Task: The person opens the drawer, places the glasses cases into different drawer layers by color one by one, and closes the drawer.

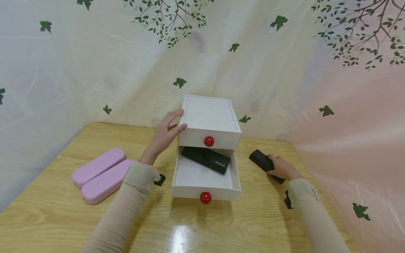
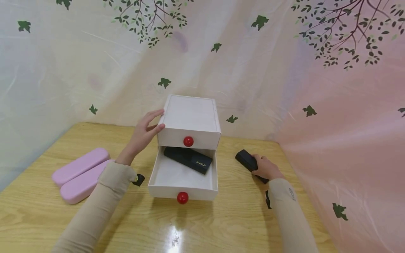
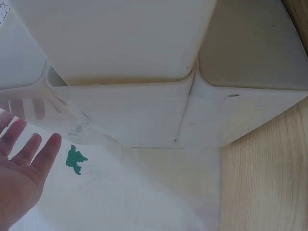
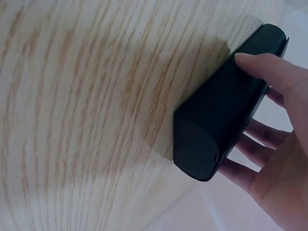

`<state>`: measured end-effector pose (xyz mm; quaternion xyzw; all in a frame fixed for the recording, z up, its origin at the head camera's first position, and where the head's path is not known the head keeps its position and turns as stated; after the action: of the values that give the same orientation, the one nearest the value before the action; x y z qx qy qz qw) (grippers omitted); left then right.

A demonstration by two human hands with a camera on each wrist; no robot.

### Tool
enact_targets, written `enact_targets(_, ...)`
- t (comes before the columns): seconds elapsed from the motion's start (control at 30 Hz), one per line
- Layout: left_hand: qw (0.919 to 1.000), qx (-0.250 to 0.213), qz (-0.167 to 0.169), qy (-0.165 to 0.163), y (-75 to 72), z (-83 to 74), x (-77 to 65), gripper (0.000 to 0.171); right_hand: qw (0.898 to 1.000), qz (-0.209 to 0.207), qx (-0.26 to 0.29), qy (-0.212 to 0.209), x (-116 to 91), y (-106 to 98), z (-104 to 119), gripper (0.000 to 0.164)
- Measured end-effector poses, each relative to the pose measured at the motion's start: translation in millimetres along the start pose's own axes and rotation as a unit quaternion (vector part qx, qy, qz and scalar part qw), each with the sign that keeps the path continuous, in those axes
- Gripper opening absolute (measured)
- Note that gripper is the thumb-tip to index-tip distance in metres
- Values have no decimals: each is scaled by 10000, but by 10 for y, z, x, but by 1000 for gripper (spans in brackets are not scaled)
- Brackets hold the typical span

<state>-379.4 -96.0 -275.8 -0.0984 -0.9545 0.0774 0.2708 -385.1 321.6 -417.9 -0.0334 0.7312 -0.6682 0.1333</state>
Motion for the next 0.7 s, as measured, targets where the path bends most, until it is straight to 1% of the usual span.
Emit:
enact_targets(0.2, 9996, 113, 228, -144, 19, 23, 44, 61, 9997, 106, 228, -11, 5, 45, 20, 73)
enact_targets(0.37, 9986, 111, 425, -299, 37, 72, 74, 60, 9994, 136, 324, 2, 4, 51, 41, 75)
enact_targets(0.57, 9976, 82, 576, -372, 76, 90, 84, 60, 9995, -10, 299, -27, -20, 37, 41, 77)
enact_targets(0.7, 9974, -55, 628, -346, 104, 87, 94, 60, 9998, -112, 183, -50, -42, 35, 28, 76)
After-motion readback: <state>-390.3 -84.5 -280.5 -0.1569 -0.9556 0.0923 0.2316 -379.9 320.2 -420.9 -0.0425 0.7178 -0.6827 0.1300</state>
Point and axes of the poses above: each hand's wrist, its own x-axis towards the middle knuckle, its own y-axis out of the palm, z = x × y, the point moved 10 cm from there along x, towards the middle knuckle, and after that the axes turned 12 degrees about -x, right-handed, at the moved point
